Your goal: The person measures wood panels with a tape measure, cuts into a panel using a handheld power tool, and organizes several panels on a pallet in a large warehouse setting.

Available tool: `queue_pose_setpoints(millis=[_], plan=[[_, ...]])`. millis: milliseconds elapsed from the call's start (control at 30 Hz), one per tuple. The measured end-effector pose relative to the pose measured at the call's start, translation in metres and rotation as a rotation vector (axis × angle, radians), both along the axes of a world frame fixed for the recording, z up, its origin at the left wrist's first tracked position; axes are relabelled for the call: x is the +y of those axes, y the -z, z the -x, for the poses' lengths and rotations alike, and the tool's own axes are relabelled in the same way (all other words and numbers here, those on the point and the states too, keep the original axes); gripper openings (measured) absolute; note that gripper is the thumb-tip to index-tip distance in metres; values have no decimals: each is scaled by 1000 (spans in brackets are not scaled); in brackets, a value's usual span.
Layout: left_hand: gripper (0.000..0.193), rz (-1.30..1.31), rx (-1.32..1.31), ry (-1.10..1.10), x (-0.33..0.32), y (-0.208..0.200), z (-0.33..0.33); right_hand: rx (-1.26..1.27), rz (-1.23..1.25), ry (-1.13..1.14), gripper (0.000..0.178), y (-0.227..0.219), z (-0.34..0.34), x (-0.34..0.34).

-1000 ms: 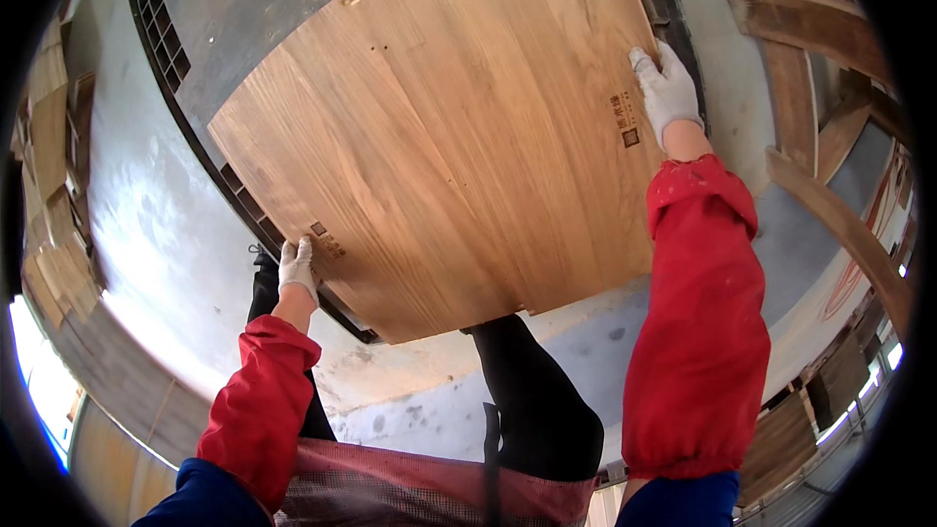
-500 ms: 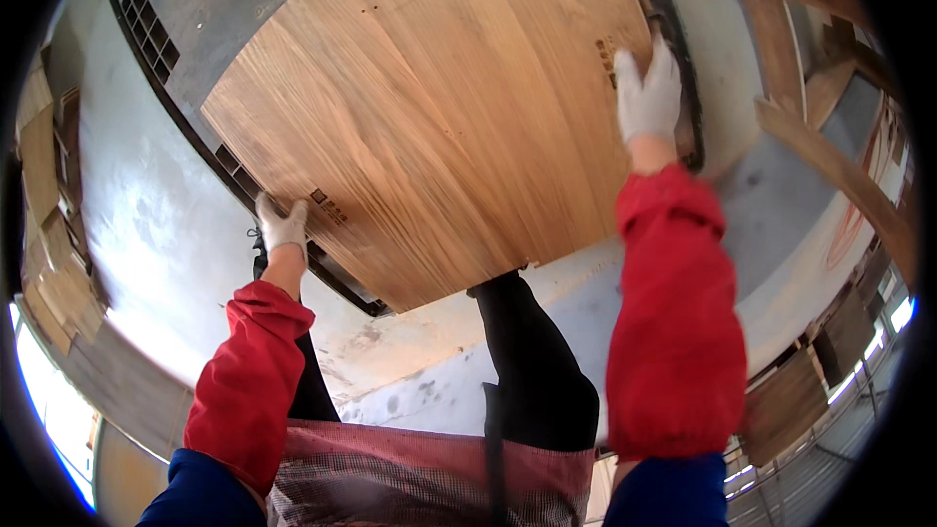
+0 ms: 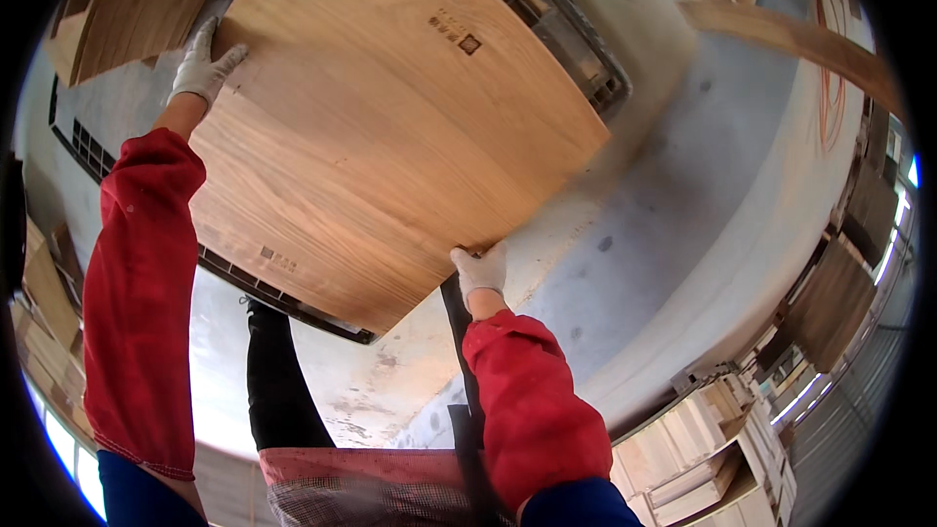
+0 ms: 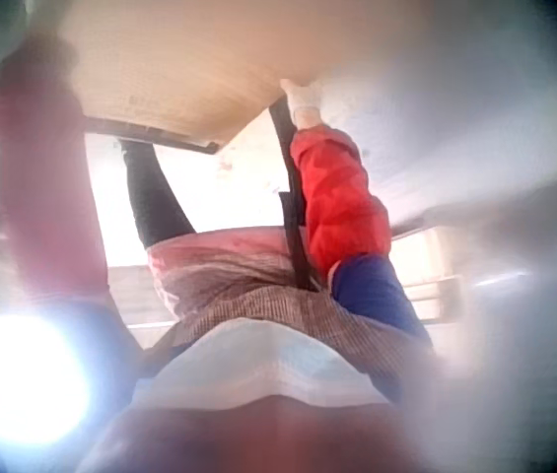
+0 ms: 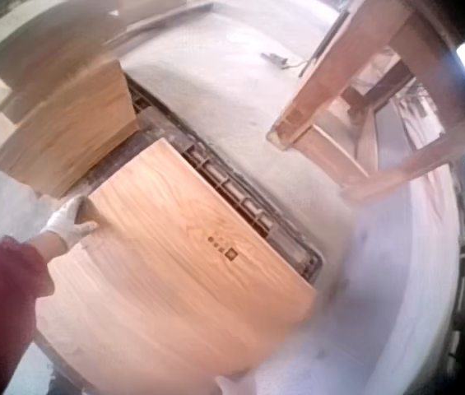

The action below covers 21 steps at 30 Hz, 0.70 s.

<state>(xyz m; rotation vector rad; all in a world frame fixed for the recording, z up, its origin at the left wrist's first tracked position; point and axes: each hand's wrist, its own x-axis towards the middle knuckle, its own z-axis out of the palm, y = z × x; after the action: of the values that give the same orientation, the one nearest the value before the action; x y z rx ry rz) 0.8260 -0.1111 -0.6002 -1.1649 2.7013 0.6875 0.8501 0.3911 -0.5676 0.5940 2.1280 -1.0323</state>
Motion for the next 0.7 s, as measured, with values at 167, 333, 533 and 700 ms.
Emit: queue_pose_setpoints(millis=[167, 333, 533, 700], plan=[[73, -113, -32, 62, -7, -5, 19, 61, -39, 80, 39, -3, 5, 0], [71, -151, -65, 14, -9, -1, 16, 10, -150, -16, 35, -14, 19, -9], [68, -235, -34, 5, -16, 4, 16, -120, -156, -70, 39, -9, 23, 2], [66, -220, -32, 25, -18, -2, 15, -148, -26, 57, 38, -4, 25, 5]])
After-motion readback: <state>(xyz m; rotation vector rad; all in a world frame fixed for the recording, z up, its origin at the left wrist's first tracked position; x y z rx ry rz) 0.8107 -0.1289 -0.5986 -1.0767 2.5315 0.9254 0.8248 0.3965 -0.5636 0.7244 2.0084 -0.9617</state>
